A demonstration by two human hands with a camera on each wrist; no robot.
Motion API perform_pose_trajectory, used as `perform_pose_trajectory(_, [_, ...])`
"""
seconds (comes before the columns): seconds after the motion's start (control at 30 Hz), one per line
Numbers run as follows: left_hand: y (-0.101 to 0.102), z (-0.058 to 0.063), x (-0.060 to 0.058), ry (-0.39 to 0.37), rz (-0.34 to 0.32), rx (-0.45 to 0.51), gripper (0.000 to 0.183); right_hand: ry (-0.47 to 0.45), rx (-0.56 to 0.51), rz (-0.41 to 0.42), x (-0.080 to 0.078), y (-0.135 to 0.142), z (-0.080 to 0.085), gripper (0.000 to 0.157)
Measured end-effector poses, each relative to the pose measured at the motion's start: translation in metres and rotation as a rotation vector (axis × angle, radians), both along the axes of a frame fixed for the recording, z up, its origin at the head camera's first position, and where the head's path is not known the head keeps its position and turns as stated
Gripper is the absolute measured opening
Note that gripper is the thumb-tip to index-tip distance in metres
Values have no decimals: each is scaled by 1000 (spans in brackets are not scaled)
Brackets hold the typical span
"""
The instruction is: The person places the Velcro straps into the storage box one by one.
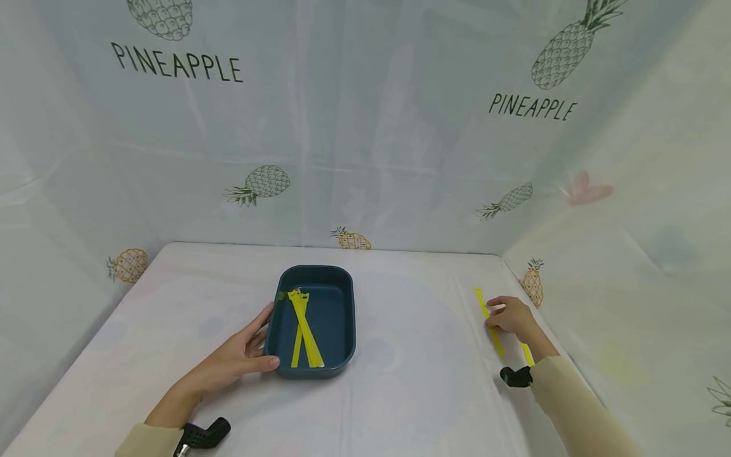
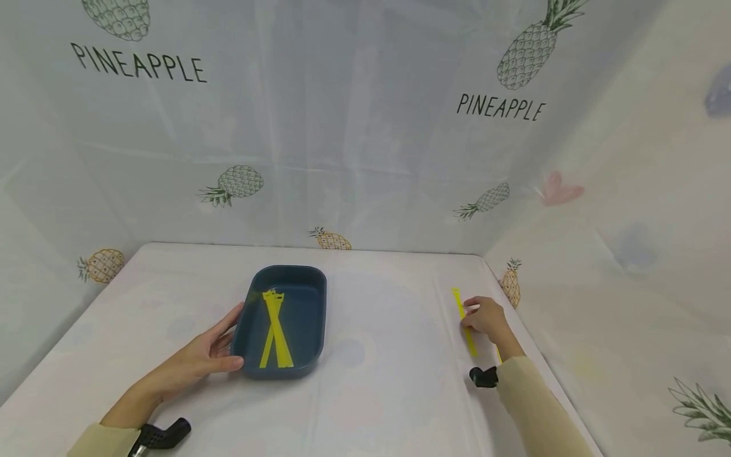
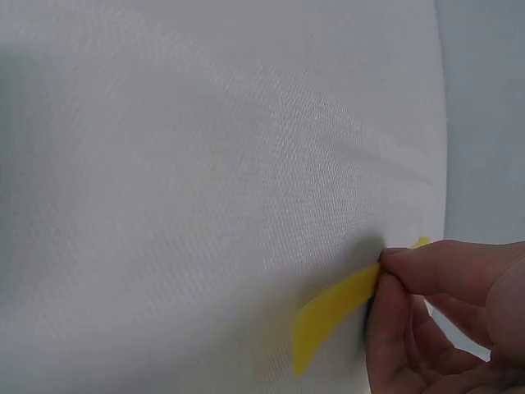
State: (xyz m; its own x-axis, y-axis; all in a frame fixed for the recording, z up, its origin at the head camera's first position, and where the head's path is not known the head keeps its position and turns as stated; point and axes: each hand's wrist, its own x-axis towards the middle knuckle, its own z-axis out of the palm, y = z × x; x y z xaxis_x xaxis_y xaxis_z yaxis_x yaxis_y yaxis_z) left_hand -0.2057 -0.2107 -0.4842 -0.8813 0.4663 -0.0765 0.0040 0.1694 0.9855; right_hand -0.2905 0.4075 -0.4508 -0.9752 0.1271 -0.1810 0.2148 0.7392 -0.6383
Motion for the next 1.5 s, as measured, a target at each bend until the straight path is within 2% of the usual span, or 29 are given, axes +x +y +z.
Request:
perform_pose_trajectory(0.3, [1,-1,1,0,8,-5,111,-25,100,11,-4,-1,1,49])
perform_pose_trajectory(0.53, [2,-2,-2,-7,-1,16,110,-4,152,91,-6,1,1,40])
perform_pose_trajectory(0.83, [1,-2,-2,-8,-1,12,110,30,191,154,-4,-4,4,32])
perform_pose_trajectory(1.0, [1,-2,-2,0,-4,17,110,22,184,173,-1,-7,7,33])
perform_pose_trajectory(1.3, [1,-1,-3,30,-8,-1,110,87,214,183,3,-3,4,27])
perform_pose_trajectory(1.4, [0,-1,-2,17,-10,2,110,88,183,178,5,-5,3,28])
perform_pose_trajectory(1.5, [0,-1,-1,12,-10,-3,110,92,92,189,7,-10,6,31])
